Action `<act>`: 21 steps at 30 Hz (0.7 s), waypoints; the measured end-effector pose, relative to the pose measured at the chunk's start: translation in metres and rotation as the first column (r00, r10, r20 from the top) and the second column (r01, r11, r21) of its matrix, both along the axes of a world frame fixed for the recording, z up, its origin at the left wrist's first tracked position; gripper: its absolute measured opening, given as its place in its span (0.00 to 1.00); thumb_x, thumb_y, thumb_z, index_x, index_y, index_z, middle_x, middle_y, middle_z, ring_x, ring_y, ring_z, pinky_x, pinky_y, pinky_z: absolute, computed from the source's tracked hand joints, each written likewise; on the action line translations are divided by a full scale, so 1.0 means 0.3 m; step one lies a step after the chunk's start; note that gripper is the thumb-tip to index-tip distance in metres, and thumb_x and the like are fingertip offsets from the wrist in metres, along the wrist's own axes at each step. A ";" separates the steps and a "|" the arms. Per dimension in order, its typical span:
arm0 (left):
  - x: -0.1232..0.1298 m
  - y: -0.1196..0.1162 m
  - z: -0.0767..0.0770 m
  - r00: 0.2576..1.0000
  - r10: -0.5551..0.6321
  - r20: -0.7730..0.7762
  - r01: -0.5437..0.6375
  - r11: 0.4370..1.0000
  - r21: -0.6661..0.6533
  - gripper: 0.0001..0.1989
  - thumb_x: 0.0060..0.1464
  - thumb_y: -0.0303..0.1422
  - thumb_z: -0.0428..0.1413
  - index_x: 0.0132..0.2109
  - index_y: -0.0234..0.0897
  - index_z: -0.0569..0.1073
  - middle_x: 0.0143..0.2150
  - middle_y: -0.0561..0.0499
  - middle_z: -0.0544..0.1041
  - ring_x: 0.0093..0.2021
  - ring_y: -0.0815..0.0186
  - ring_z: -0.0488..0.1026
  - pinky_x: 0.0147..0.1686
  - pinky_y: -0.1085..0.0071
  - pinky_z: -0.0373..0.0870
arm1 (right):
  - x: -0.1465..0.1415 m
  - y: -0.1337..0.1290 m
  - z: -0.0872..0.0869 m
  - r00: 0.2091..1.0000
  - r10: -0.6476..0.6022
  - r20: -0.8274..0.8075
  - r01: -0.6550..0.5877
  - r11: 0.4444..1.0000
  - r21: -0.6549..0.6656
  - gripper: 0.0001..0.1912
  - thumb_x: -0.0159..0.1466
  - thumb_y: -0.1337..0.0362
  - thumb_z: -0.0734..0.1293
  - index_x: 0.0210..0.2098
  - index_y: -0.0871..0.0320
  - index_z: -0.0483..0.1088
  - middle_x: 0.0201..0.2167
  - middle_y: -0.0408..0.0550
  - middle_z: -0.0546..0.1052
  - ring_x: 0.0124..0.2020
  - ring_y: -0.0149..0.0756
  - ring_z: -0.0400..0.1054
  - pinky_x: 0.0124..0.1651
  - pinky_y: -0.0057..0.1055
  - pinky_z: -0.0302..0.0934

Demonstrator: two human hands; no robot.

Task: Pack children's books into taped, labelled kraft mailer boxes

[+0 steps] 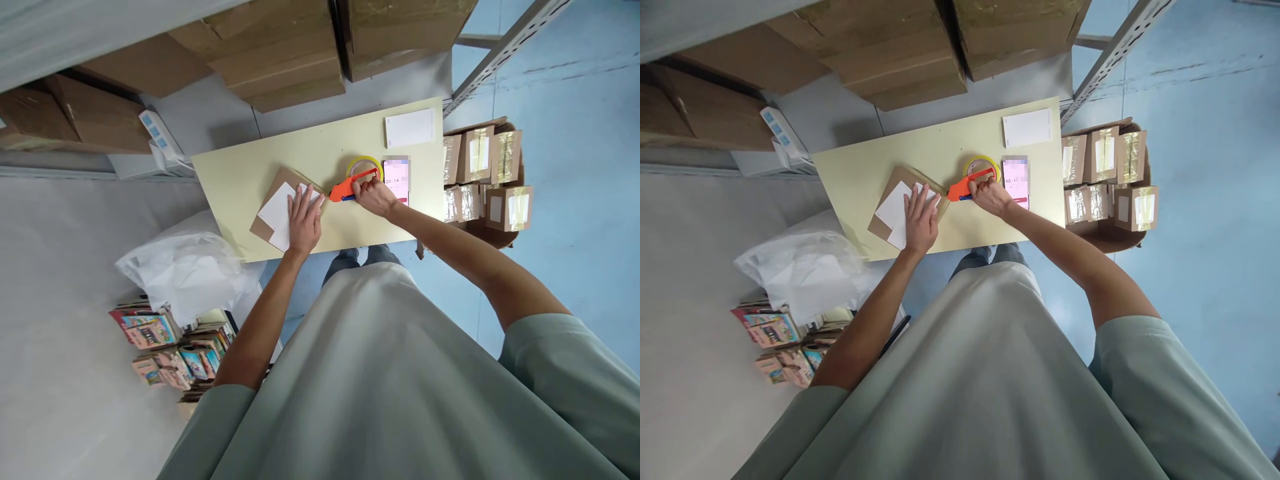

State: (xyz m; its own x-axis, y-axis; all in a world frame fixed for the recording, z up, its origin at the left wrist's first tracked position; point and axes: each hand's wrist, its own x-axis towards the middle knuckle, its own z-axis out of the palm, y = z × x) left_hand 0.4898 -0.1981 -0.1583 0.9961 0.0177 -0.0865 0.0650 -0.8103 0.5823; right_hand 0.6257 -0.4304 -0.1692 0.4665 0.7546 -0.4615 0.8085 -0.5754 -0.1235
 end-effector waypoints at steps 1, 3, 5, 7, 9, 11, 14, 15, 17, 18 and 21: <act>0.003 0.005 0.005 1.000 -0.006 -0.008 0.006 1.000 -0.005 0.29 0.80 0.49 0.40 0.71 0.44 0.77 0.81 0.40 0.68 0.87 0.50 0.51 0.84 0.35 0.42 | 0.002 -0.002 -0.001 1.000 0.014 0.001 -0.014 1.000 0.000 0.27 0.78 0.75 0.48 0.71 0.79 0.61 0.47 0.70 0.84 0.45 0.51 0.79 0.53 0.44 0.62; 0.014 0.020 0.014 1.000 -0.006 -0.017 0.006 1.000 -0.020 0.30 0.81 0.50 0.40 0.70 0.44 0.77 0.81 0.40 0.69 0.86 0.50 0.54 0.85 0.38 0.45 | 0.009 -0.009 -0.002 0.999 0.050 0.003 -0.050 0.999 -0.008 0.28 0.79 0.72 0.47 0.72 0.79 0.60 0.47 0.70 0.84 0.44 0.52 0.78 0.53 0.44 0.61; 0.034 0.043 0.012 0.998 0.066 -0.001 -0.066 0.998 -0.018 0.31 0.80 0.53 0.41 0.74 0.43 0.73 0.82 0.38 0.66 0.86 0.50 0.55 0.85 0.42 0.49 | 0.018 -0.009 0.001 0.997 0.073 -0.002 -0.073 0.997 -0.017 0.29 0.81 0.68 0.46 0.71 0.80 0.60 0.47 0.71 0.84 0.44 0.52 0.78 0.53 0.44 0.60; 0.065 0.069 -0.007 0.974 0.224 0.040 -0.225 0.974 0.013 0.35 0.79 0.56 0.43 0.79 0.40 0.66 0.83 0.34 0.63 0.86 0.48 0.55 0.84 0.44 0.52 | 0.028 0.001 0.005 0.998 0.068 -0.017 -0.068 0.997 -0.019 0.30 0.82 0.65 0.45 0.71 0.80 0.61 0.47 0.72 0.83 0.45 0.53 0.78 0.53 0.44 0.61; 0.104 0.091 -0.039 0.928 0.363 0.083 -0.368 0.929 0.048 0.39 0.79 0.57 0.43 0.81 0.36 0.60 0.83 0.29 0.61 0.85 0.45 0.56 0.84 0.42 0.52 | 0.037 0.014 0.006 0.998 0.056 -0.031 -0.056 0.998 -0.013 0.32 0.82 0.63 0.44 0.71 0.81 0.61 0.48 0.73 0.83 0.46 0.54 0.78 0.53 0.45 0.61; 0.146 0.105 -0.071 0.905 0.411 0.109 -0.418 0.906 0.062 0.40 0.79 0.58 0.43 0.81 0.33 0.59 0.81 0.26 0.64 0.84 0.43 0.58 0.84 0.40 0.51 | 0.045 0.023 0.002 0.997 0.070 -0.035 -0.070 0.998 0.002 0.31 0.82 0.65 0.44 0.71 0.82 0.61 0.49 0.74 0.83 0.47 0.55 0.78 0.54 0.46 0.61; 0.193 0.106 -0.093 0.920 0.373 0.118 -0.380 0.924 0.047 0.37 0.80 0.56 0.41 0.80 0.36 0.61 0.77 0.29 0.69 0.82 0.43 0.61 0.83 0.39 0.53 | 0.036 0.026 -0.009 0.986 0.165 -0.028 -0.164 0.986 0.038 0.31 0.77 0.74 0.45 0.74 0.81 0.59 0.50 0.74 0.83 0.48 0.56 0.78 0.55 0.49 0.61; 0.199 0.099 -0.091 0.928 0.355 0.115 -0.362 0.931 0.039 0.36 0.80 0.56 0.40 0.79 0.38 0.63 0.76 0.30 0.70 0.82 0.44 0.62 0.83 0.40 0.54 | 0.024 0.026 -0.013 0.979 0.205 -0.025 -0.203 0.978 0.049 0.32 0.75 0.76 0.46 0.74 0.82 0.58 0.50 0.74 0.83 0.47 0.56 0.79 0.55 0.50 0.61; 0.193 0.074 -0.078 0.941 0.322 0.102 -0.326 0.945 0.024 0.34 0.80 0.56 0.39 0.76 0.40 0.68 0.73 0.31 0.71 0.80 0.44 0.64 0.83 0.42 0.56 | -0.017 0.033 -0.016 0.962 0.273 -0.023 -0.271 0.960 0.069 0.33 0.73 0.79 0.47 0.74 0.83 0.57 0.49 0.74 0.83 0.46 0.56 0.79 0.54 0.51 0.63; 0.181 0.056 -0.069 0.949 0.303 0.093 -0.306 0.952 0.017 0.34 0.80 0.56 0.39 0.74 0.40 0.70 0.72 0.32 0.72 0.79 0.45 0.65 0.82 0.44 0.57 | -0.046 0.041 -0.016 0.953 0.300 -0.027 -0.297 0.951 0.081 0.33 0.72 0.80 0.48 0.74 0.83 0.57 0.48 0.75 0.83 0.45 0.56 0.80 0.53 0.52 0.63; 0.117 -0.002 -0.046 0.976 0.214 0.049 -0.214 0.977 -0.006 0.31 0.81 0.53 0.38 0.67 0.39 0.75 0.68 0.33 0.73 0.77 0.48 0.68 0.82 0.48 0.58 | -0.156 0.087 -0.007 0.931 0.358 -0.067 -0.347 0.927 0.141 0.30 0.71 0.81 0.49 0.69 0.84 0.64 0.47 0.76 0.84 0.43 0.55 0.81 0.51 0.51 0.66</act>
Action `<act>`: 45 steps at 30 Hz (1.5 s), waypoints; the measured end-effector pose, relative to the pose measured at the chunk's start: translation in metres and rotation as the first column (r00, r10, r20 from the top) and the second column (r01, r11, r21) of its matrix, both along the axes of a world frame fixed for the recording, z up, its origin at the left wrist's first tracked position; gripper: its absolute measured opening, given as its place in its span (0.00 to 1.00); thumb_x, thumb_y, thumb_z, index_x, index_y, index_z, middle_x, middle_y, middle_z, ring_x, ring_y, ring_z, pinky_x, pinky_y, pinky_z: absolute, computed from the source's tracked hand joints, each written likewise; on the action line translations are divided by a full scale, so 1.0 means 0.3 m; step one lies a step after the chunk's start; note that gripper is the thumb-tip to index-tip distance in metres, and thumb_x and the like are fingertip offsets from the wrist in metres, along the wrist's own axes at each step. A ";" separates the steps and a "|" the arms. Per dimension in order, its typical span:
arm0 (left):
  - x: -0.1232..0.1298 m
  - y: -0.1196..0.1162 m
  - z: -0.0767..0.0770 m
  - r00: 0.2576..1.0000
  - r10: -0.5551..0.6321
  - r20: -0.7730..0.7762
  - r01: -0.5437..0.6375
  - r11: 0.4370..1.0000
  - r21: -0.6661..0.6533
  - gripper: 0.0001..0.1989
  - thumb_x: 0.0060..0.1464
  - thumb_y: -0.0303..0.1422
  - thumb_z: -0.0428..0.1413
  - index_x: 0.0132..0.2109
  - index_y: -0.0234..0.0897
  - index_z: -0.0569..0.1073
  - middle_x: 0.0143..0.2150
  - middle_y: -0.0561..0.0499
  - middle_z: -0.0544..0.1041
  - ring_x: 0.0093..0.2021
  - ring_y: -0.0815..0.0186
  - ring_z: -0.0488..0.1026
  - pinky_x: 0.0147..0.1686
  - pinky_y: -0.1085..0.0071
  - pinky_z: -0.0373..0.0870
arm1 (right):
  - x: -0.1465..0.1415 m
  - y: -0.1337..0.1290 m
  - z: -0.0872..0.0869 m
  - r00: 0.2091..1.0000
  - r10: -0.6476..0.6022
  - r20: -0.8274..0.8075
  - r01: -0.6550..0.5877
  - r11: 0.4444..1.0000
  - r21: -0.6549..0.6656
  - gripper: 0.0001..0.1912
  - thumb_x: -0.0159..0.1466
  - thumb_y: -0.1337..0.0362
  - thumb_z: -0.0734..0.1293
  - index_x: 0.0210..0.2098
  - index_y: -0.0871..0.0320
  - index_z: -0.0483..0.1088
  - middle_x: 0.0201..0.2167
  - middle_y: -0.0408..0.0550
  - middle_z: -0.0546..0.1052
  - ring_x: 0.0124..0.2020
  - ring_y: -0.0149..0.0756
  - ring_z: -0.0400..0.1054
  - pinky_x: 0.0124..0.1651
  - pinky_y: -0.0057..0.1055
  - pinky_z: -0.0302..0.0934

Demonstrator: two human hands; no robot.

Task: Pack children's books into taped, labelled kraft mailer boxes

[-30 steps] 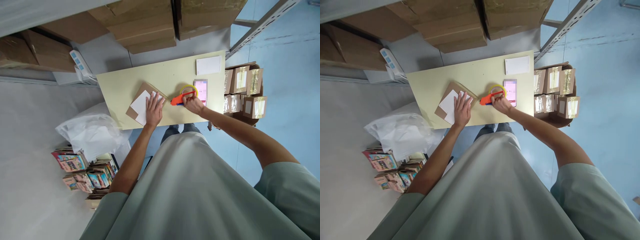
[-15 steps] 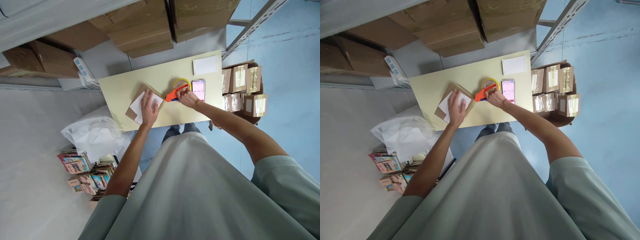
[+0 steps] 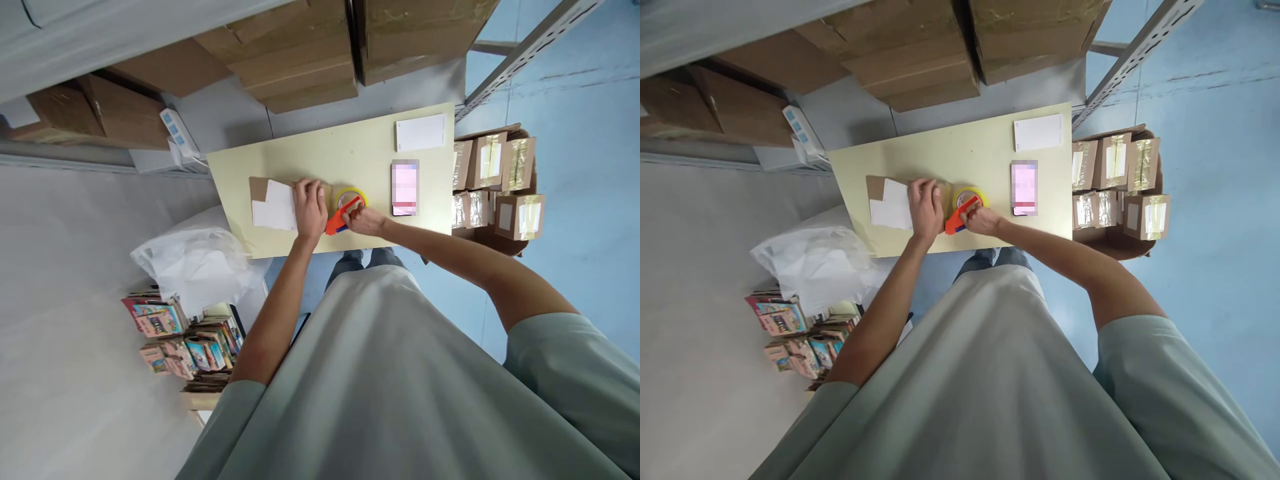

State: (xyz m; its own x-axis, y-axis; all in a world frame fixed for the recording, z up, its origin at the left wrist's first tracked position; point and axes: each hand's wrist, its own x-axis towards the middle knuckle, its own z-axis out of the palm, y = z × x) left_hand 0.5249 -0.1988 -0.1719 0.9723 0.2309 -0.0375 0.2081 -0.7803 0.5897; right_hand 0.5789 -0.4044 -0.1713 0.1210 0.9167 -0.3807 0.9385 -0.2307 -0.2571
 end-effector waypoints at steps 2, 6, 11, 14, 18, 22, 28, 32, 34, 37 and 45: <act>-0.046 -0.026 0.005 0.997 -0.067 -0.024 0.067 0.998 -0.010 0.29 0.81 0.51 0.37 0.63 0.39 0.76 0.66 0.33 0.74 0.77 0.49 0.68 0.83 0.47 0.55 | -0.077 0.039 0.012 0.999 0.001 -0.049 0.001 0.999 0.037 0.29 0.70 0.82 0.51 0.66 0.83 0.68 0.48 0.77 0.84 0.42 0.54 0.82 0.47 0.49 0.67; -0.100 -0.028 -0.007 0.993 -0.120 -0.020 0.120 0.993 0.008 0.27 0.81 0.48 0.38 0.61 0.38 0.75 0.64 0.33 0.75 0.79 0.48 0.65 0.84 0.43 0.51 | -0.167 0.084 0.033 0.997 -0.044 -0.059 0.046 0.998 0.033 0.27 0.70 0.83 0.52 0.61 0.81 0.73 0.45 0.71 0.84 0.39 0.52 0.82 0.44 0.47 0.68; -0.109 -0.016 -0.018 0.993 -0.118 -0.023 0.119 0.992 0.030 0.23 0.81 0.46 0.41 0.60 0.42 0.76 0.63 0.34 0.77 0.79 0.49 0.66 0.84 0.43 0.55 | -0.044 -0.017 0.034 0.994 -0.104 0.028 0.105 0.993 -0.060 0.30 0.71 0.82 0.49 0.67 0.83 0.68 0.46 0.73 0.83 0.43 0.57 0.82 0.49 0.53 0.66; -0.111 -0.024 -0.020 0.993 -0.111 -0.034 0.112 0.993 0.038 0.21 0.81 0.48 0.43 0.59 0.43 0.76 0.63 0.36 0.77 0.80 0.49 0.66 0.85 0.40 0.52 | 0.101 -0.115 0.031 0.975 -0.198 0.097 0.209 0.970 -0.120 0.30 0.73 0.79 0.49 0.70 0.83 0.64 0.48 0.75 0.83 0.47 0.58 0.82 0.53 0.52 0.66; -0.110 -0.030 -0.031 0.988 -0.146 -0.042 0.148 0.988 0.053 0.26 0.80 0.55 0.49 0.58 0.35 0.73 0.64 0.32 0.76 0.81 0.48 0.62 0.85 0.36 0.49 | 0.215 -0.164 0.034 0.960 -0.269 0.077 0.277 0.953 -0.126 0.29 0.76 0.75 0.50 0.72 0.80 0.62 0.49 0.73 0.84 0.49 0.55 0.82 0.54 0.48 0.66; -0.106 -0.028 -0.046 0.991 -0.124 0.047 0.124 0.992 -0.006 0.18 0.75 0.50 0.60 0.55 0.42 0.73 0.61 0.37 0.77 0.80 0.45 0.65 0.84 0.33 0.53 | 0.247 -0.161 0.025 0.965 -0.256 0.056 0.260 0.961 -0.098 0.30 0.77 0.75 0.46 0.71 0.80 0.62 0.48 0.73 0.84 0.47 0.55 0.82 0.54 0.48 0.65; -0.108 -0.024 -0.064 0.990 -0.106 0.089 0.110 0.993 -0.050 0.14 0.71 0.42 0.65 0.56 0.44 0.73 0.60 0.38 0.77 0.79 0.43 0.67 0.84 0.32 0.52 | 0.315 -0.198 -0.008 0.975 -0.212 0.060 0.215 0.976 -0.047 0.30 0.83 0.63 0.44 0.69 0.78 0.62 0.46 0.74 0.85 0.47 0.57 0.81 0.55 0.49 0.63; -0.115 -0.023 -0.072 0.987 -0.139 0.077 0.140 0.990 -0.009 0.13 0.71 0.36 0.62 0.59 0.44 0.74 0.62 0.36 0.77 0.80 0.43 0.65 0.84 0.31 0.50 | 0.333 -0.160 -0.020 0.961 -0.275 0.027 0.276 0.957 -0.086 0.33 0.84 0.54 0.48 0.68 0.79 0.64 0.48 0.77 0.85 0.49 0.62 0.81 0.55 0.50 0.64; -0.119 -0.024 -0.072 0.986 -0.153 0.073 0.152 0.988 0.017 0.13 0.71 0.33 0.60 0.60 0.44 0.74 0.62 0.36 0.76 0.80 0.44 0.65 0.84 0.32 0.50 | 0.327 -0.117 -0.021 0.940 -0.340 -0.019 0.337 0.937 -0.089 0.34 0.83 0.54 0.50 0.69 0.80 0.64 0.49 0.79 0.85 0.51 0.65 0.81 0.57 0.52 0.64; -0.122 -0.028 -0.066 0.987 -0.154 0.054 0.154 0.988 0.011 0.14 0.71 0.29 0.58 0.61 0.44 0.74 0.64 0.36 0.76 0.81 0.45 0.64 0.85 0.35 0.50 | 0.305 -0.042 -0.012 0.910 -0.407 -0.077 0.399 0.912 -0.099 0.34 0.82 0.55 0.54 0.70 0.82 0.64 0.52 0.80 0.83 0.54 0.69 0.80 0.60 0.56 0.62; -0.108 -0.040 -0.026 0.979 -0.197 -0.046 0.199 0.979 0.032 0.17 0.72 0.24 0.52 0.64 0.34 0.73 0.66 0.28 0.75 0.82 0.43 0.61 0.85 0.34 0.46 | 0.236 0.086 0.065 0.903 -0.424 -0.075 0.403 0.894 -0.197 0.24 0.78 0.67 0.58 0.62 0.74 0.77 0.64 0.77 0.79 0.60 0.66 0.77 0.61 0.55 0.62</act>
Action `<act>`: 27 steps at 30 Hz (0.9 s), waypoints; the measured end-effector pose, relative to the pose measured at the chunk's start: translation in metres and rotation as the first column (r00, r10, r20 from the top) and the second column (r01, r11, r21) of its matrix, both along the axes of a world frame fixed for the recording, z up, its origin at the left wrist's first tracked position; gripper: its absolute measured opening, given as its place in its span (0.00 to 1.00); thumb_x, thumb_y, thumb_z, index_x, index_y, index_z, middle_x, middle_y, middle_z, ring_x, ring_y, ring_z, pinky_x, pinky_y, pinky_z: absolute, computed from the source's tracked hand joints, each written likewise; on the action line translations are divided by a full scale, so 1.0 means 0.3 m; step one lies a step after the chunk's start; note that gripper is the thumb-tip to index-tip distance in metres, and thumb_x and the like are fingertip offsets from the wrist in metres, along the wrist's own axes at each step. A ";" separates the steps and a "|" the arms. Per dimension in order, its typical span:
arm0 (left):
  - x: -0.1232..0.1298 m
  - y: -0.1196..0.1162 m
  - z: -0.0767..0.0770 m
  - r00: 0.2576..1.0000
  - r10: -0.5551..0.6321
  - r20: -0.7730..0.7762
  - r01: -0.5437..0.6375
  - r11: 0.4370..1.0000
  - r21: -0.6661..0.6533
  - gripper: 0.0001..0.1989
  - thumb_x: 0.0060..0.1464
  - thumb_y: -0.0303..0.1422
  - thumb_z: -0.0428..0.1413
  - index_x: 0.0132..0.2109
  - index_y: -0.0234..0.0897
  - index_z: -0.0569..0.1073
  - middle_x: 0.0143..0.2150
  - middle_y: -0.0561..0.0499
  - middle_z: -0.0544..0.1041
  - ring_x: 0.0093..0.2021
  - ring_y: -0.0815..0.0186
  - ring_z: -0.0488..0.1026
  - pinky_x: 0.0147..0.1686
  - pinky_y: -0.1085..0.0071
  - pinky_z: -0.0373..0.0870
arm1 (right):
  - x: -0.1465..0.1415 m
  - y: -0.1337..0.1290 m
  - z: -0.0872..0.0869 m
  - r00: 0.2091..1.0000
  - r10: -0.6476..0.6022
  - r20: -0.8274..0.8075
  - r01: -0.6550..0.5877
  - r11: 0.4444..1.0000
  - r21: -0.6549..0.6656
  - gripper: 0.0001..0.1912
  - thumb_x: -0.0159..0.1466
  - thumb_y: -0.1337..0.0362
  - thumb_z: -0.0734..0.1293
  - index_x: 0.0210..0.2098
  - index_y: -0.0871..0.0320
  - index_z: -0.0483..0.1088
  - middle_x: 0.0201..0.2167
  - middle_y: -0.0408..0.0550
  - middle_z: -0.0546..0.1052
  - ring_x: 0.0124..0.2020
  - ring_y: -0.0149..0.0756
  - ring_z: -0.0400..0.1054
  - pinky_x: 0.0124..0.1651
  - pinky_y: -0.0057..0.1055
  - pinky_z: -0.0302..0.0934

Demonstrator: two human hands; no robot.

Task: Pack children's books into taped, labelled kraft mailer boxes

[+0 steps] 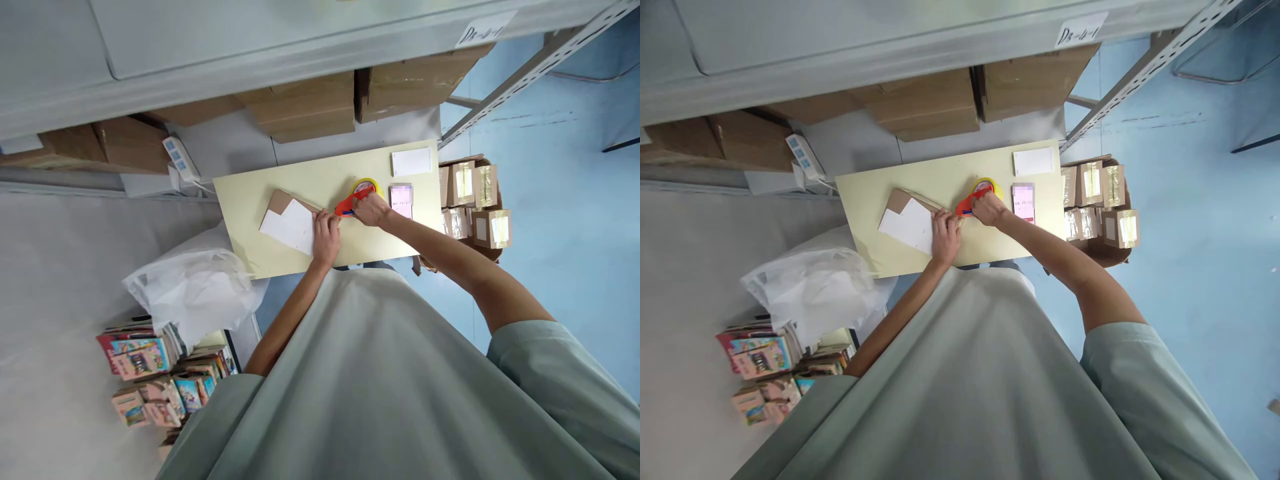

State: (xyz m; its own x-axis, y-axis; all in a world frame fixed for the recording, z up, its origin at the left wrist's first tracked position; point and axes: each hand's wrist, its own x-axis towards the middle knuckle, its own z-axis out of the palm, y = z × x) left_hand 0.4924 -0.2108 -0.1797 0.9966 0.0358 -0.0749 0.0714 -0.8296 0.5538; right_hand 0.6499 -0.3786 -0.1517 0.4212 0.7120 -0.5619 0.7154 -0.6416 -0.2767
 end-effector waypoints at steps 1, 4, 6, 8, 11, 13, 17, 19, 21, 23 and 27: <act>0.001 0.000 0.006 1.000 -0.006 0.000 0.006 1.000 0.003 0.18 0.72 0.24 0.51 0.64 0.34 0.73 0.67 0.28 0.75 0.82 0.43 0.61 0.85 0.34 0.47 | -0.005 0.005 0.013 1.000 -0.021 -0.004 0.021 1.000 -0.022 0.24 0.79 0.67 0.57 0.62 0.75 0.77 0.63 0.78 0.79 0.60 0.65 0.77 0.61 0.54 0.62; 0.002 0.000 0.019 1.000 -0.020 0.008 0.020 1.000 0.011 0.19 0.73 0.23 0.48 0.65 0.34 0.73 0.67 0.29 0.75 0.82 0.45 0.61 0.84 0.33 0.49 | -0.031 0.023 0.054 0.996 -0.093 0.016 0.094 0.993 -0.073 0.24 0.79 0.67 0.58 0.63 0.77 0.76 0.62 0.80 0.79 0.59 0.64 0.77 0.59 0.52 0.63; 0.004 -0.001 0.024 1.000 -0.018 0.018 0.018 1.000 0.019 0.20 0.72 0.22 0.47 0.65 0.35 0.73 0.68 0.29 0.75 0.82 0.45 0.61 0.84 0.33 0.50 | -0.065 0.045 0.083 0.990 -0.137 0.037 0.140 0.985 -0.104 0.23 0.77 0.70 0.58 0.63 0.75 0.76 0.61 0.79 0.80 0.57 0.64 0.78 0.57 0.51 0.64; 0.009 -0.001 0.025 1.000 -0.009 0.026 0.008 1.000 0.027 0.21 0.72 0.22 0.46 0.66 0.33 0.73 0.68 0.29 0.75 0.82 0.45 0.61 0.84 0.34 0.51 | -0.105 0.078 0.112 0.982 -0.179 0.058 0.185 0.972 -0.143 0.23 0.76 0.72 0.57 0.63 0.71 0.77 0.61 0.77 0.81 0.56 0.62 0.78 0.56 0.50 0.65; 0.022 0.003 0.030 1.000 -0.002 0.029 0.001 0.999 0.035 0.22 0.71 0.20 0.47 0.66 0.30 0.73 0.68 0.26 0.75 0.82 0.43 0.62 0.84 0.34 0.51 | -0.154 0.138 0.153 0.972 -0.208 0.112 0.227 0.953 -0.200 0.24 0.75 0.74 0.56 0.64 0.70 0.76 0.60 0.77 0.81 0.56 0.60 0.79 0.54 0.48 0.65; 0.028 0.017 0.035 0.999 -0.013 0.040 0.011 0.998 0.055 0.22 0.70 0.20 0.47 0.65 0.29 0.74 0.67 0.26 0.76 0.81 0.42 0.64 0.83 0.34 0.53 | -0.167 0.166 0.182 0.964 -0.223 0.144 0.250 0.943 -0.219 0.24 0.76 0.74 0.57 0.64 0.70 0.76 0.60 0.77 0.81 0.56 0.60 0.78 0.53 0.46 0.64; 0.022 0.078 0.041 0.993 -0.082 0.089 0.076 0.994 0.074 0.21 0.71 0.19 0.45 0.63 0.30 0.75 0.64 0.27 0.78 0.78 0.44 0.68 0.82 0.36 0.56 | -0.164 0.158 0.245 0.948 -0.273 0.162 0.306 0.924 -0.228 0.22 0.76 0.72 0.58 0.61 0.67 0.78 0.59 0.74 0.82 0.56 0.58 0.78 0.54 0.45 0.62; 0.011 0.109 0.039 0.985 -0.131 0.111 0.125 0.990 0.060 0.22 0.72 0.19 0.44 0.63 0.31 0.76 0.63 0.29 0.79 0.78 0.45 0.69 0.82 0.36 0.57 | -0.169 0.141 0.270 0.935 -0.320 0.154 0.348 0.911 -0.220 0.21 0.76 0.69 0.59 0.60 0.67 0.79 0.59 0.74 0.82 0.56 0.60 0.78 0.54 0.47 0.63; -0.001 0.129 0.035 0.979 -0.162 0.125 0.159 0.987 0.036 0.22 0.71 0.19 0.44 0.63 0.32 0.76 0.63 0.30 0.79 0.77 0.45 0.70 0.82 0.34 0.57 | -0.184 0.141 0.284 0.916 -0.380 0.133 0.400 0.894 -0.204 0.20 0.77 0.65 0.60 0.58 0.67 0.79 0.58 0.76 0.82 0.56 0.62 0.78 0.56 0.49 0.64; -0.012 0.136 0.032 0.978 -0.158 0.134 0.160 0.987 -0.007 0.23 0.70 0.19 0.44 0.63 0.34 0.76 0.63 0.30 0.79 0.77 0.45 0.70 0.82 0.33 0.57 | -0.202 0.169 0.288 0.888 -0.450 0.101 0.461 0.870 -0.177 0.20 0.77 0.64 0.60 0.57 0.66 0.80 0.59 0.76 0.81 0.57 0.62 0.78 0.57 0.51 0.65; -0.024 0.145 0.034 0.975 -0.162 0.151 0.183 0.973 -0.140 0.21 0.70 0.19 0.45 0.59 0.36 0.77 0.62 0.30 0.79 0.75 0.44 0.72 0.81 0.33 0.58 | -0.211 0.268 0.289 0.787 -0.617 -0.002 0.614 0.783 -0.095 0.21 0.79 0.60 0.60 0.59 0.65 0.78 0.57 0.77 0.82 0.60 0.63 0.77 0.59 0.55 0.67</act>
State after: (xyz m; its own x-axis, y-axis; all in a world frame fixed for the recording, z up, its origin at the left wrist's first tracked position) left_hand 0.4851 -0.1674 -0.1695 0.9876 -0.1390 0.0727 -0.1517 -0.7279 0.6687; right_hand 0.5866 -0.2982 -0.0651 0.7350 0.2566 -0.6277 0.1518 -0.9644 -0.2165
